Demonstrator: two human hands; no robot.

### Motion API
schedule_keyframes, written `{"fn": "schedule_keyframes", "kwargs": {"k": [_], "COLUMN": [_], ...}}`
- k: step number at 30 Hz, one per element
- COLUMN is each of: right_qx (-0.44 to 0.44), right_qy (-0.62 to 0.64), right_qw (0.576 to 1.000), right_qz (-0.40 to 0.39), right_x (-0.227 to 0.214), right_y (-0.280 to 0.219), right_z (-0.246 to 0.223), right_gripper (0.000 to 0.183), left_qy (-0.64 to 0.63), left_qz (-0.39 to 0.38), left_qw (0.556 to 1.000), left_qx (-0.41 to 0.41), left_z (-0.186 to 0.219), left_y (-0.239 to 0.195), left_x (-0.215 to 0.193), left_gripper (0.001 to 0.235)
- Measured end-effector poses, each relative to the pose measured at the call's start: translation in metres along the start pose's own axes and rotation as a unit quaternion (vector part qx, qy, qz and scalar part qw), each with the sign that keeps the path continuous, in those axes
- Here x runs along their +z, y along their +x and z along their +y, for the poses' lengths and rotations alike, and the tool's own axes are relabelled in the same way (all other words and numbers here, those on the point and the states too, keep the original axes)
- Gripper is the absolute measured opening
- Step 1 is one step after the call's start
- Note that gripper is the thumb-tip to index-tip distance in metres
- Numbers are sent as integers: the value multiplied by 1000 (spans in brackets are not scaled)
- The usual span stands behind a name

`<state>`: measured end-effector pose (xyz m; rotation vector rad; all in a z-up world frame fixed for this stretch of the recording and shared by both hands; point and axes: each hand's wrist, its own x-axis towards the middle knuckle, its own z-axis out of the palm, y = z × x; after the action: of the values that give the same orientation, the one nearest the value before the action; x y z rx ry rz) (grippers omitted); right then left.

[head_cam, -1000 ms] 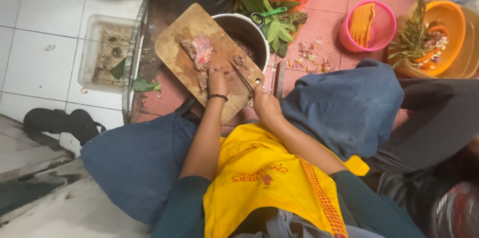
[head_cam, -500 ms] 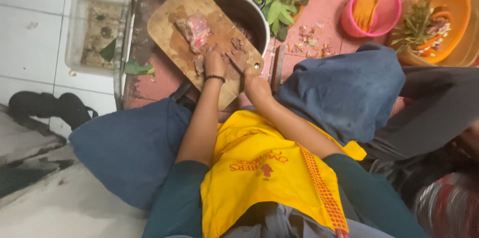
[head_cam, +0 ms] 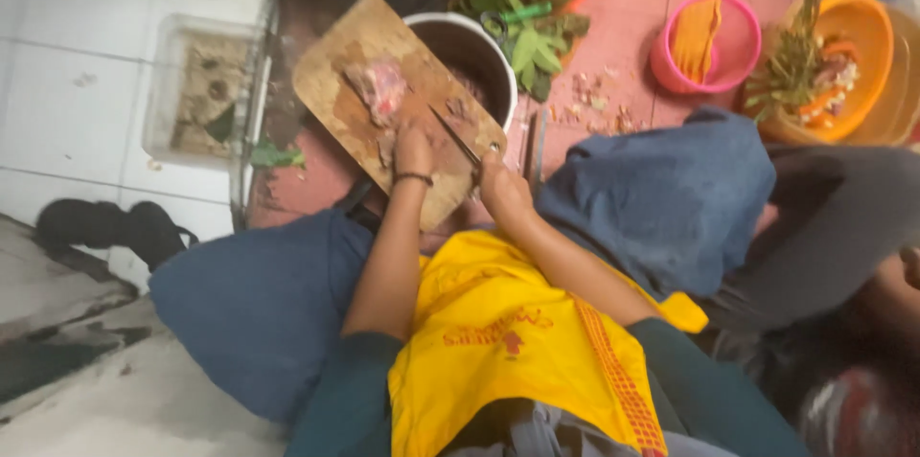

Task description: The person cuts raw meat into smaller pieces on a wooden cutting board.

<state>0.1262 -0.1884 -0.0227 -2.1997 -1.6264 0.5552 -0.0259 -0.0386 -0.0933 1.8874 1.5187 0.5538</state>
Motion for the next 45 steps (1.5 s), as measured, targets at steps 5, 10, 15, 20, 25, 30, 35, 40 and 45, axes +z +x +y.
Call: {"fn": "schedule_keyframes", "kwargs": {"k": [5,10,15,20,25,30,35,40,45], "right_qx": [32,36,6,3,-15,-35,32,14,0], "right_qy": [-9,-39,-71,-40,-69,-28,-34,-39,-57], "right_qw": [998,995,994,994,996,999,997,996,994], "right_qz": [-59,-88,-82,-98,-49,-13,-67,-76,-89], "right_x": [-46,-42,-60,-60,10,26,-34,-65,-65], "right_y": [1,-18,-38,-28,0,3,-26,-32,-41], "right_z": [-19,-11,-18,-19,7,25,-9,-28,-23], "right_gripper": [24,21,16,21,19,17,21,17,24], "left_qy": [44,-3,-7,-20,-63,-62,-48,-44,4], "left_qz": [44,-17,81,68,42,77,72,116,96], "left_qw": [987,994,985,988,989,992,993,983,987], "left_qx": [148,104,153,139,130,78,84,133,127], "left_z": [47,52,65,49,45,39,52,49,37], "left_y": [-16,-20,-24,-14,-13,-13,-18,-17,-12], "left_x": [-65,-57,-50,-41,-39,-26,-38,-33,-23], "left_gripper": [24,21,13,15,17,16,18,19,13]}}
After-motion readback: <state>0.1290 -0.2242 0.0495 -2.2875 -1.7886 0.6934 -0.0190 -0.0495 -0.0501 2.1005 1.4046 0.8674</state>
